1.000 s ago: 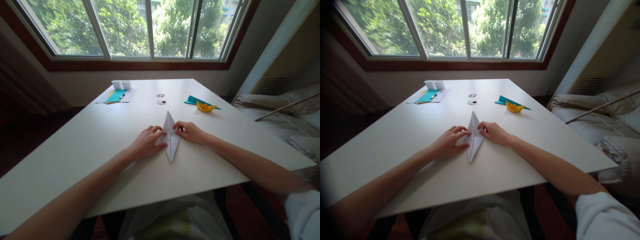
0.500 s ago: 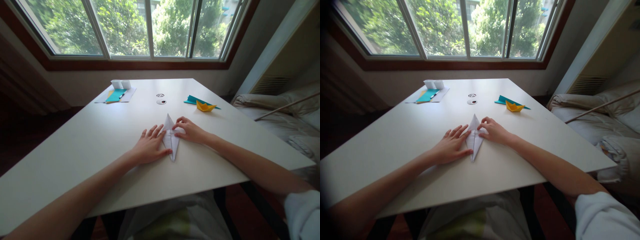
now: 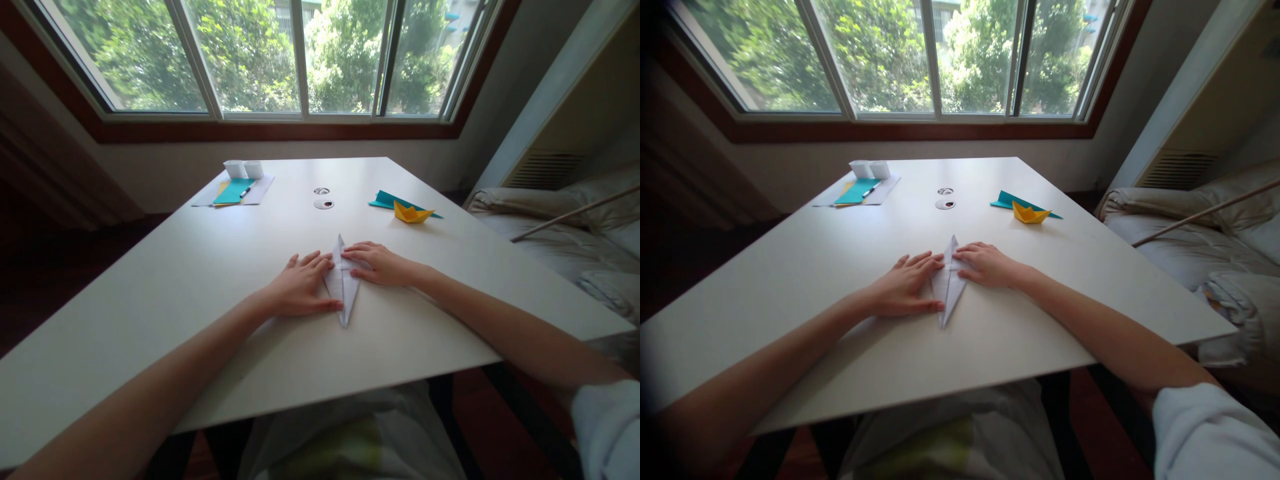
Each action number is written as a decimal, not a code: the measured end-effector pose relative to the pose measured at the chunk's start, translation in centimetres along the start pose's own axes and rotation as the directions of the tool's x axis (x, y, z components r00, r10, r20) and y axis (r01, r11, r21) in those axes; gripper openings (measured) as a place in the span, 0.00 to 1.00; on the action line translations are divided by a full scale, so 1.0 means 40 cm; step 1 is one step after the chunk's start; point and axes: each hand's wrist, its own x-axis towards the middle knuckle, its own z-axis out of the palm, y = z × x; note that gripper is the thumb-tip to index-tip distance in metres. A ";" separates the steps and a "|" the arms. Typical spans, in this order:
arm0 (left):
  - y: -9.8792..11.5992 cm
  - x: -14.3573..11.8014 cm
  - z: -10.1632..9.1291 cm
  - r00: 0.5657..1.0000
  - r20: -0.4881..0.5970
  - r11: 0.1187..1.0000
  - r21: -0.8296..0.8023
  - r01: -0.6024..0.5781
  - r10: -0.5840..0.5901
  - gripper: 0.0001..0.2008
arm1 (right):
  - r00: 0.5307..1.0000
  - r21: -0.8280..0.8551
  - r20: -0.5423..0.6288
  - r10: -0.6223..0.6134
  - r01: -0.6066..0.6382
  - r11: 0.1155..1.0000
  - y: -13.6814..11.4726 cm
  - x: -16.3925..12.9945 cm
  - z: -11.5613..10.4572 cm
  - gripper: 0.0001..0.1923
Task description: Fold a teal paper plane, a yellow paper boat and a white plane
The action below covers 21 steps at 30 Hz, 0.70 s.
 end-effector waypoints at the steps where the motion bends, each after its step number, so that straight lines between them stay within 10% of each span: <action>1: -0.001 0.001 -0.002 1.000 -0.021 1.000 -0.008 -0.018 0.018 0.32 | 1.000 0.015 0.013 -0.008 0.008 1.000 -0.001 -0.001 -0.004 0.23; 7: -0.021 0.022 0.007 0.987 -0.151 0.998 -0.025 -0.059 0.054 0.15 | 0.996 0.079 0.089 -0.014 0.007 0.997 -0.003 0.000 -0.020 0.32; 15: -0.043 0.025 0.002 1.000 0.025 1.000 0.027 0.013 -0.014 0.40 | 0.985 0.078 0.172 0.031 -0.045 0.996 0.021 -0.001 -0.009 0.47; 21: -0.019 0.012 0.001 0.997 -0.082 0.994 0.106 0.022 -0.013 0.43 | 0.981 0.083 0.188 0.051 -0.067 0.994 0.014 -0.006 -0.012 0.51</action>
